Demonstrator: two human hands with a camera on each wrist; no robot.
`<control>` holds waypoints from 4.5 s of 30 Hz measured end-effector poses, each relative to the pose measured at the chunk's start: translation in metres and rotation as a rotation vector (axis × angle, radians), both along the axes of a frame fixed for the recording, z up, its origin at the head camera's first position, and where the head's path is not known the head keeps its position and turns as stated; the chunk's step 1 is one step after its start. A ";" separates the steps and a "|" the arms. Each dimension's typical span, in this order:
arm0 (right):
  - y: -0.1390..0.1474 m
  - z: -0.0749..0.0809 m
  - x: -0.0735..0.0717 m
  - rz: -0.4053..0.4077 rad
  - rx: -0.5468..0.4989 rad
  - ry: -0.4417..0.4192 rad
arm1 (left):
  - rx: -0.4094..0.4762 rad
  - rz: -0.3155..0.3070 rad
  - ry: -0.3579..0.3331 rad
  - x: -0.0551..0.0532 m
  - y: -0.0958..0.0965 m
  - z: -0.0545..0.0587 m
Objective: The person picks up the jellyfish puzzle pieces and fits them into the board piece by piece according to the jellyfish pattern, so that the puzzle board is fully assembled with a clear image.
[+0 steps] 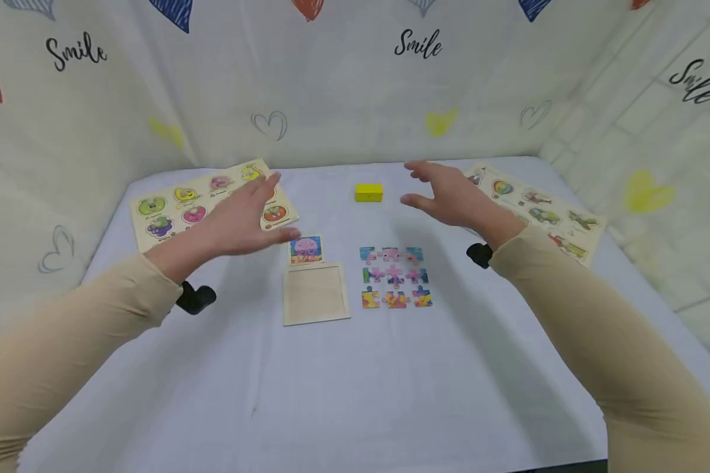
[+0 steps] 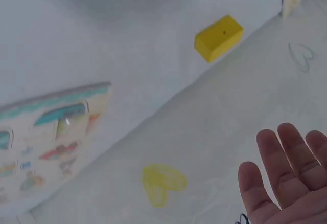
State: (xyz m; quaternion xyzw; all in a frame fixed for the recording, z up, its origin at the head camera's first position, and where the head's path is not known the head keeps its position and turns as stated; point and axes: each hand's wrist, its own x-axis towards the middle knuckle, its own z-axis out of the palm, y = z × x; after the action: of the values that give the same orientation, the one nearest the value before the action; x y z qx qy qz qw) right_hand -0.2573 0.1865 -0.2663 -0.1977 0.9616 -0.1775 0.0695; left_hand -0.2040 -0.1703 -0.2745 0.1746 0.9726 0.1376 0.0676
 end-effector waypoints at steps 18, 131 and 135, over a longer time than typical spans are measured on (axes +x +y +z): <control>-0.029 -0.069 -0.001 0.119 -0.011 -0.137 | 0.000 -0.099 -0.117 0.059 -0.013 -0.104; -0.174 -0.096 0.037 0.085 -0.017 -0.324 | -0.050 -0.107 -0.113 0.062 -0.015 -0.108; -0.174 -0.093 0.039 0.086 -0.009 -0.319 | -0.051 -0.114 -0.127 0.060 -0.016 -0.106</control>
State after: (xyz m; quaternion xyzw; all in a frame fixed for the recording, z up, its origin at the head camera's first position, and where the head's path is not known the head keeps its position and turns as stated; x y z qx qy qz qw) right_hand -0.2185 0.0124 -0.3595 -0.2084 0.9282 -0.2076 0.2280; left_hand -0.1435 -0.1863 -0.3808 0.2189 0.9581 0.1196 0.1411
